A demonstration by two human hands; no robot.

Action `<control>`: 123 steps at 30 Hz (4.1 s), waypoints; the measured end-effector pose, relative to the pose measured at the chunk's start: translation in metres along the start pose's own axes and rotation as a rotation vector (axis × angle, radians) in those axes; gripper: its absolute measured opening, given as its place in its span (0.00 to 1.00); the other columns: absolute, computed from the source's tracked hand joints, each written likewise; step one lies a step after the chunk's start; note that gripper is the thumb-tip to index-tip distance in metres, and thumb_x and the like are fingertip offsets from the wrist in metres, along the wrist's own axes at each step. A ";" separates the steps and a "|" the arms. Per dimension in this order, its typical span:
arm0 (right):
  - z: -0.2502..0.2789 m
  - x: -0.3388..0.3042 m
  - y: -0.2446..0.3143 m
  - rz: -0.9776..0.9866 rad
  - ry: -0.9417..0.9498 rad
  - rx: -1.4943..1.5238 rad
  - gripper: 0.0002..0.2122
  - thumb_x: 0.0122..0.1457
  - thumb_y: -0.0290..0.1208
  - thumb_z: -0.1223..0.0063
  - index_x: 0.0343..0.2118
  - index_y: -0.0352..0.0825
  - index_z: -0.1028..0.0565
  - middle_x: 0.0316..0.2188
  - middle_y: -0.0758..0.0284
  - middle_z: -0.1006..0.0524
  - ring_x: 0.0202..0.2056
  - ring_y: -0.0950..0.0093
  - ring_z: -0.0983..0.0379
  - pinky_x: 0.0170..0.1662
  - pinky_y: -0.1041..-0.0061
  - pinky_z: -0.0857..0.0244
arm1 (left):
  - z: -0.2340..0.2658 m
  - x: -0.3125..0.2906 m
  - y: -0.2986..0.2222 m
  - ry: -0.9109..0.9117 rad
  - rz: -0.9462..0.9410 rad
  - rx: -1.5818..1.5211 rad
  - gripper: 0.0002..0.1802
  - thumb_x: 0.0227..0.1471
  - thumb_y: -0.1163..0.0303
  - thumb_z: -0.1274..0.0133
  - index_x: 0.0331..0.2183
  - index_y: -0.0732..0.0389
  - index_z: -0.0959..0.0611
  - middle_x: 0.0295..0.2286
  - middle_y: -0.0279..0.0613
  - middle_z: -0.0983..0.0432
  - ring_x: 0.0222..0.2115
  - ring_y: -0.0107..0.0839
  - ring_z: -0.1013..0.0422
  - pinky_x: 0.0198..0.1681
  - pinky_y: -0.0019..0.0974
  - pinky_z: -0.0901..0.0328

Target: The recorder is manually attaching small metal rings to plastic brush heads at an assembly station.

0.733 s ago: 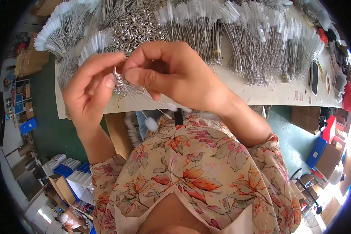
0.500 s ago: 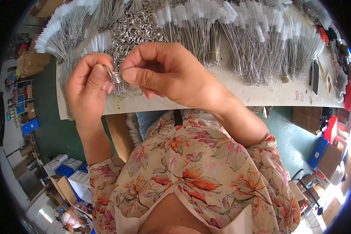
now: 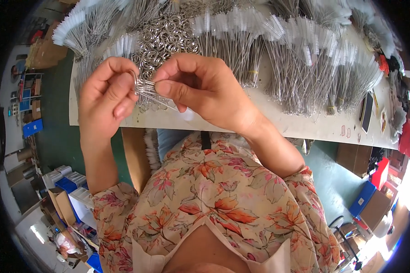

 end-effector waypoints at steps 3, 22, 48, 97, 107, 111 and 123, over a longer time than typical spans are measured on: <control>0.005 -0.001 -0.004 -0.020 -0.026 -0.032 0.06 0.56 0.26 0.48 0.34 0.30 0.28 0.23 0.74 0.28 0.22 0.87 0.35 0.24 0.88 0.41 | -0.016 -0.009 -0.023 -0.100 -0.215 0.597 0.07 0.52 0.71 0.50 0.33 0.63 0.22 0.22 0.34 0.27 0.18 0.17 0.34 0.19 0.21 0.40; -0.032 0.004 -0.107 0.027 0.024 -0.557 0.05 0.52 0.24 0.45 0.31 0.30 0.25 0.26 0.70 0.25 0.30 0.83 0.30 0.36 0.83 0.36 | 0.093 -0.136 -0.009 -0.473 -0.261 0.469 0.09 0.53 0.73 0.54 0.31 0.69 0.22 0.27 0.40 0.25 0.24 0.23 0.30 0.29 0.26 0.35; -0.083 -0.006 -0.148 0.182 0.190 -1.145 0.04 0.47 0.19 0.44 0.26 0.32 0.25 0.18 0.68 0.29 0.16 0.81 0.35 0.18 0.83 0.44 | 0.139 -0.377 0.586 -0.030 1.104 1.233 0.20 0.49 0.67 0.55 0.47 0.52 0.27 0.41 0.42 0.27 0.43 0.45 0.31 0.43 0.54 0.39; 0.099 0.005 -0.034 -0.046 -0.292 -0.579 0.04 0.47 0.20 0.43 0.27 0.30 0.25 0.21 0.66 0.27 0.20 0.81 0.32 0.25 0.83 0.38 | 0.245 0.184 -0.059 -0.757 -0.287 1.131 0.11 0.55 0.63 0.56 0.32 0.59 0.23 0.23 0.37 0.25 0.25 0.30 0.29 0.32 0.34 0.36; 0.066 0.020 -0.012 0.072 -0.188 -0.749 0.05 0.46 0.20 0.43 0.27 0.31 0.25 0.20 0.65 0.29 0.19 0.76 0.31 0.21 0.79 0.37 | 0.150 0.209 0.012 -0.212 -0.257 1.319 0.07 0.43 0.71 0.45 0.29 0.62 0.21 0.24 0.40 0.27 0.25 0.34 0.29 0.30 0.31 0.36; 0.070 0.018 -0.015 0.030 -0.204 -0.780 0.04 0.46 0.21 0.43 0.27 0.31 0.25 0.20 0.65 0.29 0.19 0.75 0.31 0.21 0.79 0.37 | 0.149 0.208 0.008 -0.248 -0.243 1.248 0.08 0.44 0.70 0.44 0.29 0.62 0.20 0.24 0.38 0.26 0.25 0.29 0.30 0.29 0.30 0.37; 0.060 0.022 -0.023 0.086 -0.144 -0.799 0.04 0.46 0.21 0.43 0.26 0.31 0.25 0.19 0.64 0.29 0.19 0.73 0.30 0.21 0.77 0.37 | 0.335 0.182 -0.034 -1.055 -0.235 1.247 0.13 0.39 0.64 0.43 0.28 0.62 0.20 0.24 0.45 0.23 0.25 0.37 0.27 0.32 0.35 0.34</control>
Point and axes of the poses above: each hand's wrist, its own x-axis towards the middle knuckle, its own z-axis out of the back of the hand, y = z × x, the point moved 9 cm from there along x, towards the middle knuckle
